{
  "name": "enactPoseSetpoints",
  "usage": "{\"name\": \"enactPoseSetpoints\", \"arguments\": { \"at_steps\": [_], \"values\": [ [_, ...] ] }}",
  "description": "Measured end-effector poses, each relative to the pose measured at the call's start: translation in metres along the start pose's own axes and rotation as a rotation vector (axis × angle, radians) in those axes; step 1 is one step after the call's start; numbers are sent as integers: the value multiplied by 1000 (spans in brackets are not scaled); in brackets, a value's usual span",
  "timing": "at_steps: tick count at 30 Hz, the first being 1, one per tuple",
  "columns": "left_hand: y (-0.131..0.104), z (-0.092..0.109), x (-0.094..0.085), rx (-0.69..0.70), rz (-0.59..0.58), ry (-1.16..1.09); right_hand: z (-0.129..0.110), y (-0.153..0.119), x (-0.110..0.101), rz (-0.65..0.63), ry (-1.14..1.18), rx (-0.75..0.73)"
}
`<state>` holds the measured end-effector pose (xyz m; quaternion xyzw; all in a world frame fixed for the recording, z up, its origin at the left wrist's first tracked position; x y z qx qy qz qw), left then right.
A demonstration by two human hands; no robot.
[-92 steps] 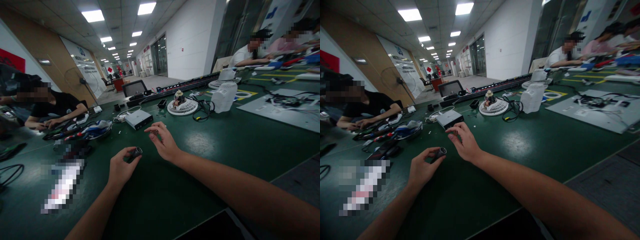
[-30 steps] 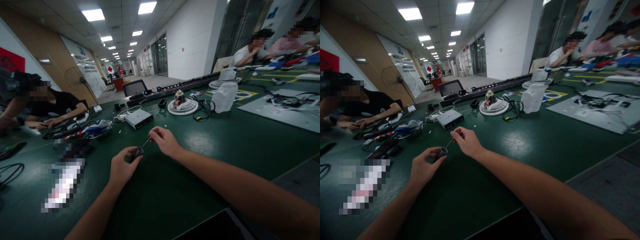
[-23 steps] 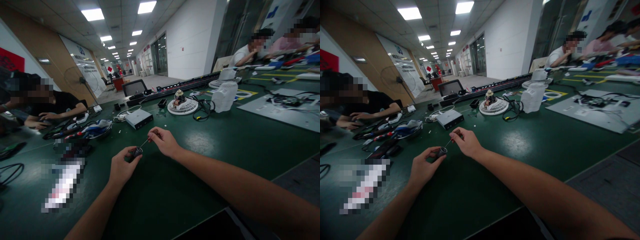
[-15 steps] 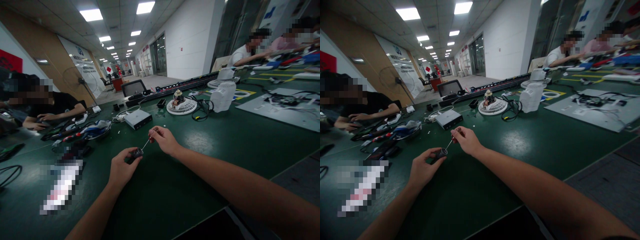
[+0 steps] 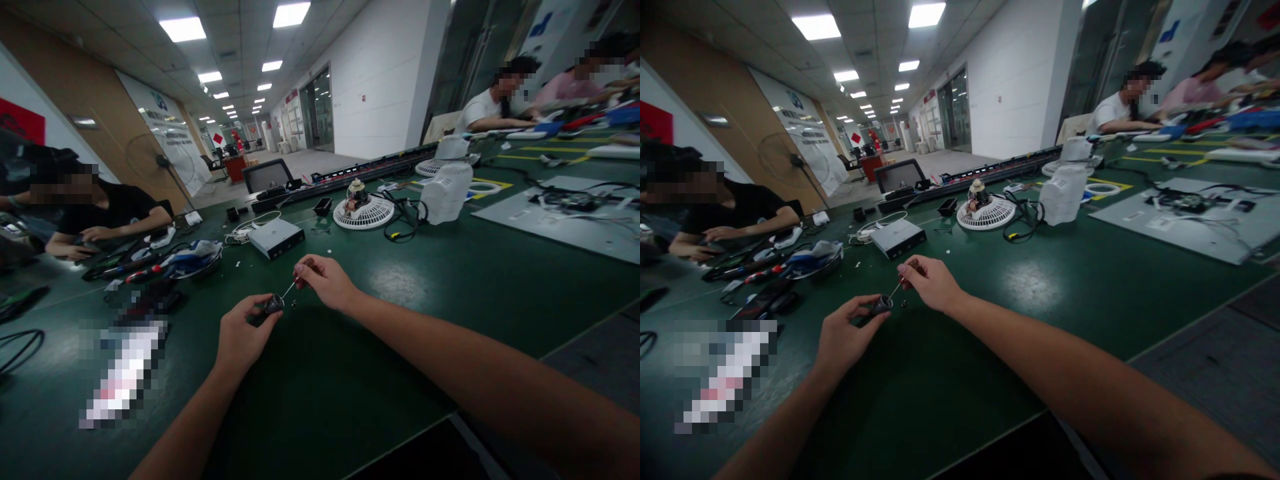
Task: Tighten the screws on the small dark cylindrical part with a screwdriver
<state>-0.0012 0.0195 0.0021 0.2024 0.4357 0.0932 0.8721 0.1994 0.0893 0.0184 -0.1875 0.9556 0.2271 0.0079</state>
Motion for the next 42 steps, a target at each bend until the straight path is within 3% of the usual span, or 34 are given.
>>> {"name": "enactPoseSetpoints", "arguments": {
  "at_steps": [5, 10, 12, 14, 16, 20, 23, 32, 39, 42],
  "values": [
    [1, 0, -1, -25, -3, 37, 0, -4, 0, 54, -79, -66],
    [2, 0, -1, -41, 1, 35, -14, -9, -6, 231, -338, -274],
    [2, -1, 0, -58, -6, 44, -17, -9, -7, 157, -451, -328],
    [2, -1, 0, -70, -15, 55, -14, -7, -4, -3, -613, -326],
    [3, -2, 0, -77, -20, 65, -7, -6, 0, -160, -798, -276],
    [3, -3, 0, -79, -25, 78, 9, -5, 6, -353, -1007, -161],
    [2, -3, -1, -73, -34, 82, 12, -5, 7, -412, -1028, -148],
    [2, 0, -1, -36, -41, 78, 3, -4, 10, -233, -924, -230],
    [1, 6, -2, 16, -27, 67, -3, -5, 6, -179, -813, -146],
    [2, 8, -2, 20, -41, 49, -4, -6, 4, -190, -813, -205]
  ]
}}
Point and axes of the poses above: each hand's wrist, its own y-axis towards the middle knuckle, its own x-axis out of the palm, z = x × y, the point moved 1 cm from there along y, towards the middle knuckle, and after that the axes turned 1 degree about x, right-handed, at the moved point
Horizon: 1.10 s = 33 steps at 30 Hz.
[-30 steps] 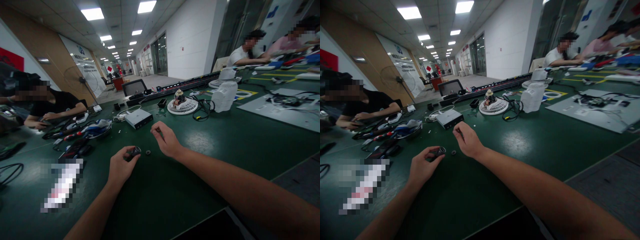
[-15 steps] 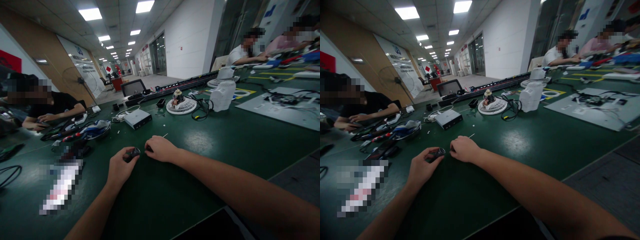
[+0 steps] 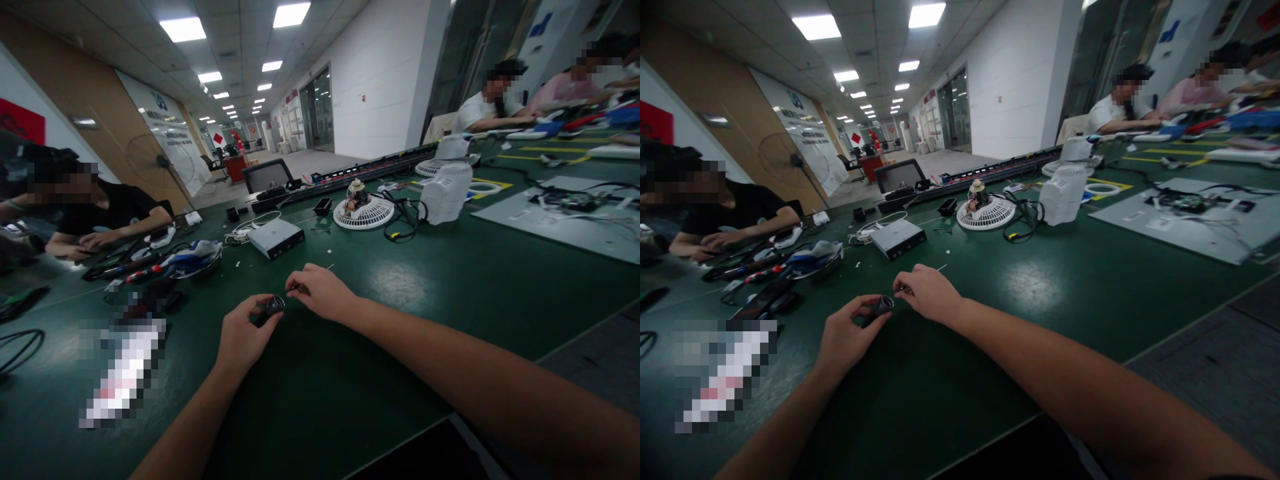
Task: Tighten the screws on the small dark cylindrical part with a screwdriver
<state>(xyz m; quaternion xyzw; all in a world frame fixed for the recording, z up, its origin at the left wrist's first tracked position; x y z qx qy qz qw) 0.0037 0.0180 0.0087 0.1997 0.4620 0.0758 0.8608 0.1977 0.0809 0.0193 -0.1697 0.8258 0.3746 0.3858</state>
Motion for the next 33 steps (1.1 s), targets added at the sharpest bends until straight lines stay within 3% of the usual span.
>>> {"name": "enactPoseSetpoints", "arguments": {
  "at_steps": [3, 11, 19, 33],
  "values": [
    [0, 3, 0, 15, -7, -11, 0, 0, -1, 9, -9, -82],
    [-2, 5, 0, 65, -10, -49, 1, -1, 0, -15, 35, -93],
    [-3, 3, 1, 101, -21, -63, 2, 0, 1, -17, 44, -209],
    [-2, 2, -2, 308, -87, -101, 0, 0, -2, -36, 100, -21]
  ]
}}
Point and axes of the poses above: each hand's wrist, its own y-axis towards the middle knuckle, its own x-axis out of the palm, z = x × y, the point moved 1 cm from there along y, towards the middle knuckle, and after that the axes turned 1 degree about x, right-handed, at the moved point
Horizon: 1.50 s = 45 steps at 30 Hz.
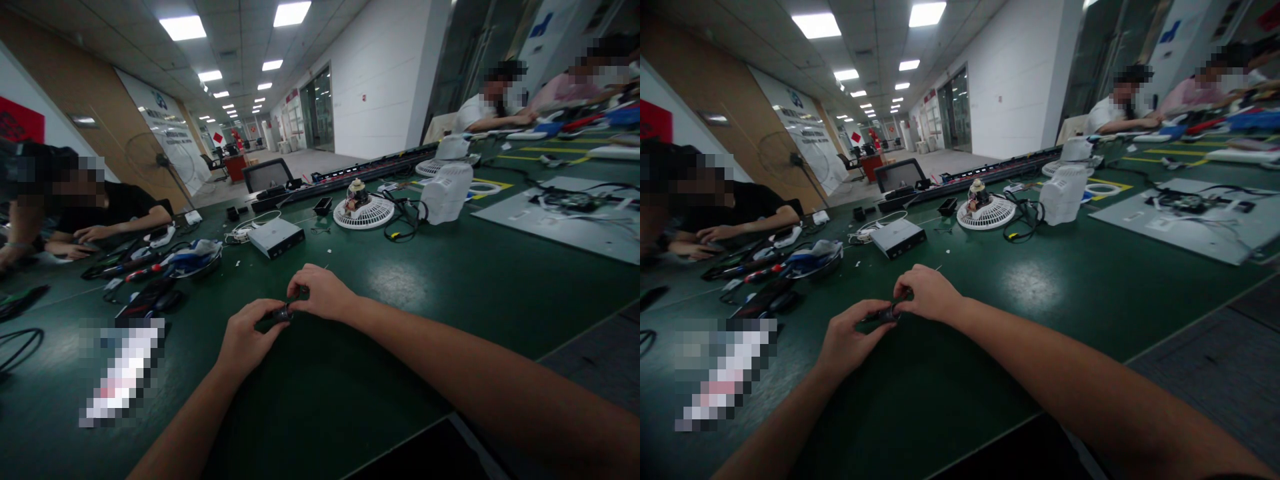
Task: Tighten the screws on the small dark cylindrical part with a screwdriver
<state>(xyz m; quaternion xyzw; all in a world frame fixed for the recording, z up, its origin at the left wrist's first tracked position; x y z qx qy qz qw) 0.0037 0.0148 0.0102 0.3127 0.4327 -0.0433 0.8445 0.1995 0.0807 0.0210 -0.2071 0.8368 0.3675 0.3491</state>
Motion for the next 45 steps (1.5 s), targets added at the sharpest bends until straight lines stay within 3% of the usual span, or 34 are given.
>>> {"name": "enactPoseSetpoints", "arguments": {
  "at_steps": [6, 14, 22, 27, 30, 37, 41, 45],
  "values": [
    [-3, -6, 3, 80, -12, -12, -1, -1, 0, -83, -14, -43],
    [-2, -1, 0, 43, 34, -12, -4, -3, 2, -45, -38, -90],
    [-1, -5, 4, -228, 143, 65, -3, -1, -4, 319, -41, 44],
    [-2, -12, 4, -311, 194, 111, -5, -3, -11, 484, 112, -41],
    [-2, -15, 3, -352, 211, 118, -4, -4, -12, 552, 263, 10],
    [-2, -14, 3, -360, 214, 94, 9, 3, 1, 425, 787, 71],
    [-2, -11, 3, -335, 216, 84, 11, 3, 2, 334, 817, 75],
    [-2, -10, 3, -339, 206, 89, 7, 2, -1, 290, 682, 109]
  ]
}}
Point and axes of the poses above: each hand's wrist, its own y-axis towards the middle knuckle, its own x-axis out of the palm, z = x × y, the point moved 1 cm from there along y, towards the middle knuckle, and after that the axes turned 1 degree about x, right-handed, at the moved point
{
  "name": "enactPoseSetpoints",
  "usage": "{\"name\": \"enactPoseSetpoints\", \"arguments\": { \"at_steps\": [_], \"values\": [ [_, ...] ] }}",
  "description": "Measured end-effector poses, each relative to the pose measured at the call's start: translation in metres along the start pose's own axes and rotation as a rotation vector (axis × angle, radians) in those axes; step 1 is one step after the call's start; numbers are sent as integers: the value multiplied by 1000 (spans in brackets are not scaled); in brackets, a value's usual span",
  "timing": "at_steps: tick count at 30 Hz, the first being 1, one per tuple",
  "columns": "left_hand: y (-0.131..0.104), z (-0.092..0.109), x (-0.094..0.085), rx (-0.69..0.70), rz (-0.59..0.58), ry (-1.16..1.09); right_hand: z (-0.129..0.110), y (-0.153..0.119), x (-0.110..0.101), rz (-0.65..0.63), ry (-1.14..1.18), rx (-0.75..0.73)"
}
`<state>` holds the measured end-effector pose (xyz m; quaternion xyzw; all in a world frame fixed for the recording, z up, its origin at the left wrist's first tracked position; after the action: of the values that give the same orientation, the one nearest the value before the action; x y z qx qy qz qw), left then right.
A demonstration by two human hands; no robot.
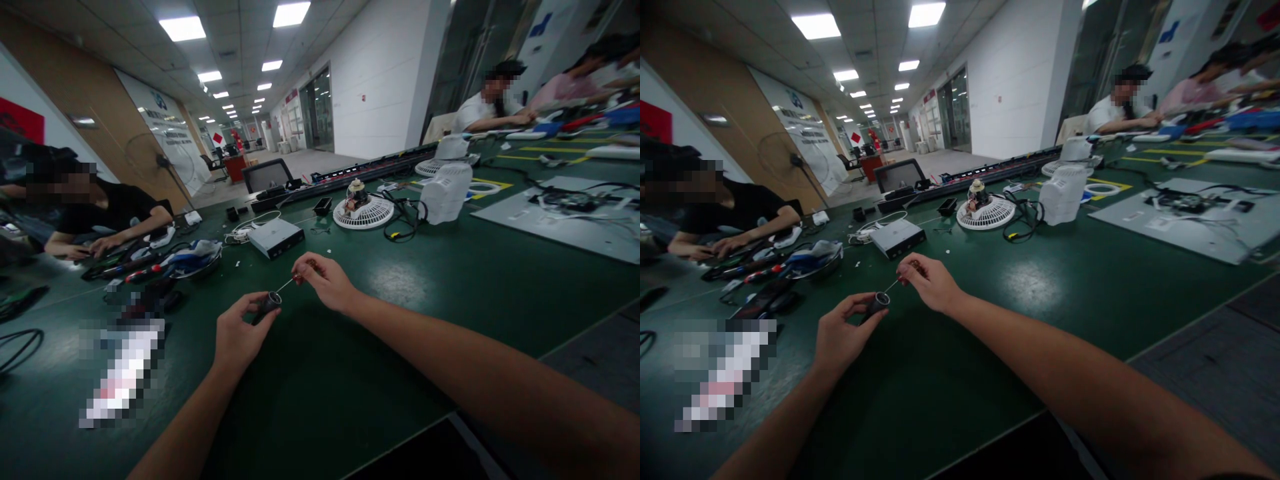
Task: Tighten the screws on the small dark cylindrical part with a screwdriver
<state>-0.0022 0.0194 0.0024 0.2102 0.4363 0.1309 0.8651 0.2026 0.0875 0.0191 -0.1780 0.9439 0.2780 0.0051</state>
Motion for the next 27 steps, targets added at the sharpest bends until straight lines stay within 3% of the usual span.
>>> {"name": "enactPoseSetpoints", "arguments": {
  "at_steps": [3, 7, 27],
  "values": [
    [0, 0, 0, 8, -7, -1, -2, 0, 0, -12, -72, 26],
    [-1, 1, -1, 32, 2, -4, 0, 1, 1, -6, 58, 34],
    [-1, 7, 0, 53, -38, -18, -6, -1, -1, 17, -195, 28]
  ]
}}
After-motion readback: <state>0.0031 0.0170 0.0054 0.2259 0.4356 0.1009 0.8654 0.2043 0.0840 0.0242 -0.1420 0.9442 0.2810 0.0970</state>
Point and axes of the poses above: each hand's wrist, its own y-axis towards the middle knuckle, its own x-axis out of the palm, z = x × y, the point moved 1 cm from there along y, towards the middle knuckle, and after that the axes turned 1 degree about x, right-handed, at the moved point
